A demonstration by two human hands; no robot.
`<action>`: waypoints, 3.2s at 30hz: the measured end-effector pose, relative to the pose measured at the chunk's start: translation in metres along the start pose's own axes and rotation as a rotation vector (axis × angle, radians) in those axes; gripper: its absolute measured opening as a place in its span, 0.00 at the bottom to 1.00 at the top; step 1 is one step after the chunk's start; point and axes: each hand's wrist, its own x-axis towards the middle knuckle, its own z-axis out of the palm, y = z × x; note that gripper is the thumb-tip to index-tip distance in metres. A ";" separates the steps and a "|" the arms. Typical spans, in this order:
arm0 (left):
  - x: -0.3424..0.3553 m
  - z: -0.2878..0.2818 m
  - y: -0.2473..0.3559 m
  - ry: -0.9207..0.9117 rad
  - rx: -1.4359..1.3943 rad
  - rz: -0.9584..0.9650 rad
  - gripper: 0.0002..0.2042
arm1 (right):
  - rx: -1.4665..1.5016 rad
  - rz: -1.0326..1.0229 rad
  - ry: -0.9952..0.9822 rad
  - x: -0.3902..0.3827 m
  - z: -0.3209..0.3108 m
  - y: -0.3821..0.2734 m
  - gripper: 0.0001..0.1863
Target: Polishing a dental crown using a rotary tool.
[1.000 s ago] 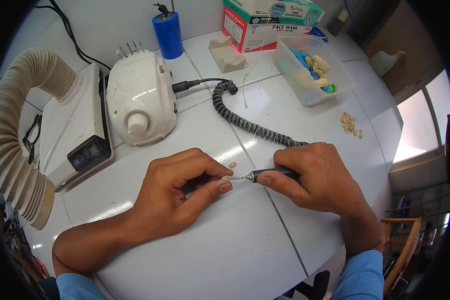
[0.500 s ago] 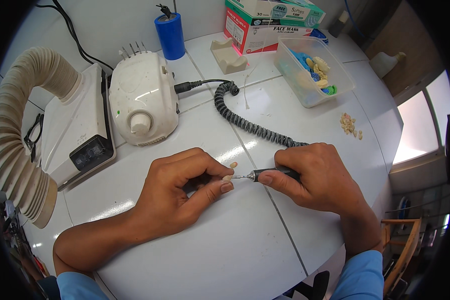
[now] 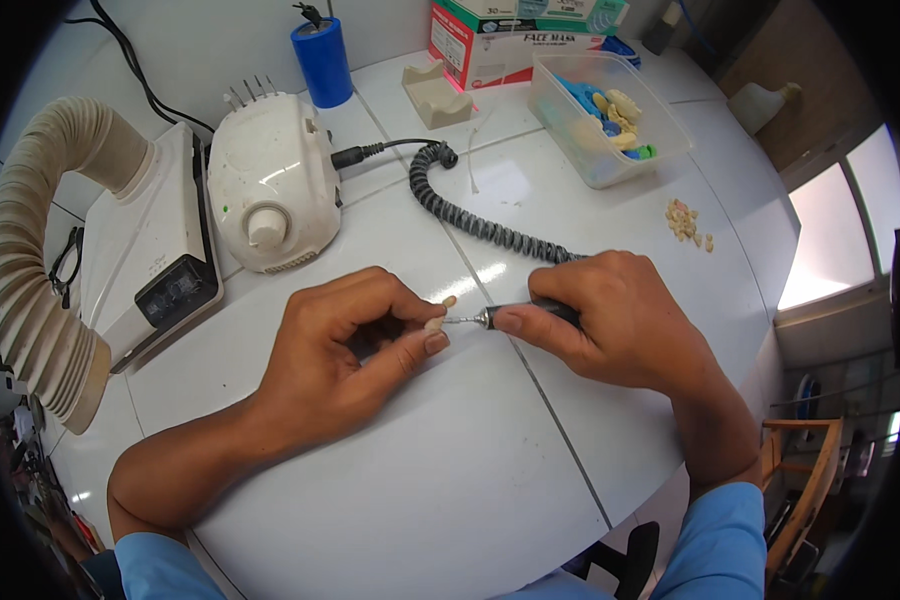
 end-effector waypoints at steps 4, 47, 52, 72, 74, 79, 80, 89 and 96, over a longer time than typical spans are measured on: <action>0.004 0.003 0.007 0.049 -0.041 -0.081 0.06 | -0.026 0.043 -0.038 0.008 -0.006 0.004 0.38; 0.015 0.006 -0.017 0.235 0.062 -0.045 0.08 | 0.075 0.049 0.008 0.005 0.003 0.017 0.41; 0.008 0.010 -0.005 0.241 0.052 -0.040 0.07 | 0.079 0.025 0.030 0.005 0.002 0.010 0.41; 0.000 0.012 0.000 0.116 -0.049 -0.104 0.10 | 0.002 0.085 -0.090 0.004 -0.008 -0.002 0.42; 0.000 0.012 0.001 0.122 -0.059 -0.104 0.10 | 0.016 0.073 -0.054 0.004 -0.005 0.001 0.41; 0.000 0.015 0.007 0.130 -0.057 -0.137 0.09 | 0.029 0.087 -0.062 0.003 -0.004 0.001 0.41; 0.000 0.014 0.008 0.134 -0.058 -0.137 0.09 | 0.026 0.081 -0.049 0.003 -0.003 0.002 0.42; 0.000 0.014 0.006 0.152 -0.076 -0.113 0.08 | 0.012 0.071 -0.026 0.004 -0.001 0.003 0.41; -0.001 0.012 0.007 0.082 -0.062 -0.092 0.09 | -0.057 0.043 0.039 -0.003 0.003 -0.002 0.39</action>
